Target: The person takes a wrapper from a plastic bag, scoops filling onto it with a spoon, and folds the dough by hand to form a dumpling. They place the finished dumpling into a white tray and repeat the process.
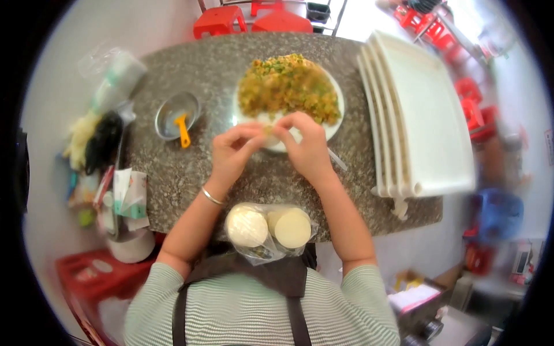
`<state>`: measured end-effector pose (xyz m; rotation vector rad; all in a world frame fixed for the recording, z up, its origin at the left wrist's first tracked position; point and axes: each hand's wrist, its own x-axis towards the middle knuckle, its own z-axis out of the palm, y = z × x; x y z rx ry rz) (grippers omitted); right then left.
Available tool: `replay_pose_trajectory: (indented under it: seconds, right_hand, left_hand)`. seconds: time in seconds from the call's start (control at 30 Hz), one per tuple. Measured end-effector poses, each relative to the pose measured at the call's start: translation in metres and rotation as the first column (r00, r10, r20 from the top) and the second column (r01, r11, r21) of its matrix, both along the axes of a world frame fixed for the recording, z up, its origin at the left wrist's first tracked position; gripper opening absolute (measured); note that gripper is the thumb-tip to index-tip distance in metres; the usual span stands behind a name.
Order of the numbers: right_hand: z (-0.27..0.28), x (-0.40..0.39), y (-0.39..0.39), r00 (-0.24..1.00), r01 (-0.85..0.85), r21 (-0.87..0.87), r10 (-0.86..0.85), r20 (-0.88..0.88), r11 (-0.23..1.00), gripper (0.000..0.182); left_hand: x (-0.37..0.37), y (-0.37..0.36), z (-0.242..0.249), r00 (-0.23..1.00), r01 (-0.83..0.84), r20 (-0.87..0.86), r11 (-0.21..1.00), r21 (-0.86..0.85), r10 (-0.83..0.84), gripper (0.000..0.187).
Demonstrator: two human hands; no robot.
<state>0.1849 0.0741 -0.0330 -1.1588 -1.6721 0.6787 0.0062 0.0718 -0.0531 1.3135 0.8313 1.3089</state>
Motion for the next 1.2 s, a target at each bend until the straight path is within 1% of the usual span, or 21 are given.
replay_pose_trajectory:
  seconds: [0.03,0.1,0.17,0.23,0.27,0.33,0.4,0.53,0.6,0.67,0.73,0.8,0.83,0.87,0.9,0.93,1.0,1.03,1.1,1.13,1.2]
  right_hand:
    - [-0.003,-0.001,0.0,1.0,0.002,0.0,-0.002,-0.002,1.0,0.013]
    - [-0.007,-0.003,0.001,0.999,0.023,0.106,-0.027,0.043,0.994,0.012]
    - [-0.001,-0.001,-0.001,0.998,-0.008,0.079,0.003,0.065,0.997,0.012]
    - [0.0,-0.001,-0.001,0.996,-0.039,0.055,0.034,0.086,0.998,0.012]
    - [-0.003,-0.001,-0.001,0.998,-0.003,0.06,-0.001,0.069,0.998,0.012]
    - [-0.003,0.0,-0.001,0.998,0.035,0.069,-0.038,0.055,0.997,0.013]
    - [0.001,0.004,-0.002,1.0,-0.006,-0.117,0.004,-0.013,0.993,0.014]
    - [-0.002,0.005,0.001,0.995,-0.075,-0.1,0.067,-0.074,0.992,0.015]
    - [0.0,0.002,-0.001,0.999,-0.047,-0.027,0.048,0.018,0.999,0.014]
    - [-0.005,-0.002,-0.002,0.999,-0.021,-0.003,0.021,0.024,1.0,0.014]
    - [-0.004,-0.003,-0.002,1.0,0.003,0.022,-0.003,0.031,1.0,0.014]
    - [0.001,-0.002,-0.003,0.997,-0.062,0.002,0.062,0.048,0.998,0.013]
    - [0.0,-0.003,-0.002,0.997,-0.064,0.001,0.064,0.048,0.998,0.013]
    - [-0.002,-0.003,-0.002,1.0,-0.011,-0.002,0.011,0.02,1.0,0.013]
    - [-0.003,-0.003,-0.002,0.999,0.043,-0.008,-0.043,-0.007,0.999,0.012]
    - [-0.003,-0.002,-0.002,0.999,0.043,-0.008,-0.043,-0.006,0.999,0.012]
    - [-0.002,0.004,-0.001,0.999,0.003,-0.163,-0.01,-0.043,0.987,0.013]
    - [-0.001,0.005,0.0,0.999,0.004,-0.165,-0.011,-0.042,0.986,0.013]
    - [0.001,0.007,0.0,0.994,-0.058,-0.207,0.038,-0.101,0.977,0.013]
    - [0.002,0.006,0.0,0.994,-0.058,-0.208,0.038,-0.101,0.976,0.013]
    - [0.002,0.003,-0.002,1.0,-0.025,-0.078,0.025,0.005,0.997,0.012]
  left_hand:
    - [0.0,0.0,-0.002,1.0,-0.015,-0.008,1.0,0.003,0.015,0.013]
    - [0.001,-0.001,-0.003,0.999,-0.04,0.012,0.999,-0.035,0.04,0.015]
    - [0.002,-0.001,-0.001,0.997,-0.068,0.033,0.995,-0.071,0.07,0.016]
    - [0.003,-0.001,0.003,0.989,-0.101,-0.11,0.995,-0.023,0.098,0.019]
    - [0.003,0.0,0.002,0.989,-0.101,-0.109,0.995,-0.021,0.098,0.019]
    - [0.002,0.003,-0.001,0.998,-0.023,-0.06,0.999,0.04,0.025,0.019]
    - [0.0,0.003,-0.002,0.998,0.003,-0.057,1.0,0.025,-0.002,0.018]
    - [0.001,0.002,-0.003,0.999,0.04,-0.032,0.999,0.024,-0.039,0.015]
    - [0.001,0.001,-0.003,0.999,0.027,-0.032,1.0,0.007,-0.027,0.016]
    - [0.002,0.0,-0.003,0.999,0.015,-0.033,1.0,-0.011,-0.015,0.017]
    - [0.002,-0.001,-0.002,1.0,-0.013,-0.01,0.993,-0.118,0.012,0.019]
    - [0.001,-0.001,-0.001,0.999,-0.031,-0.033,0.995,-0.099,0.028,0.02]
    - [0.001,0.0,-0.001,0.998,-0.043,-0.058,0.996,-0.08,0.038,0.021]
    - [0.001,0.001,0.0,0.998,-0.043,-0.057,0.996,-0.08,0.039,0.021]
    - [0.001,0.002,0.0,1.0,-0.005,0.005,0.996,-0.087,0.005,0.02]
    - [0.001,0.003,0.0,0.997,0.035,0.067,0.995,-0.092,-0.029,0.019]
    - [0.0,0.004,-0.003,0.998,0.047,0.051,0.997,-0.056,-0.045,0.018]
    - [0.0,0.004,-0.005,0.998,0.059,0.035,0.998,-0.02,-0.058,0.018]
    - [0.001,0.004,-0.005,0.997,0.069,0.029,0.998,0.001,-0.069,0.017]
    - [0.001,0.003,-0.005,0.997,0.079,0.022,0.997,0.025,-0.079,0.016]
    - [0.002,0.002,-0.003,0.997,0.071,0.023,0.998,0.003,-0.071,0.016]
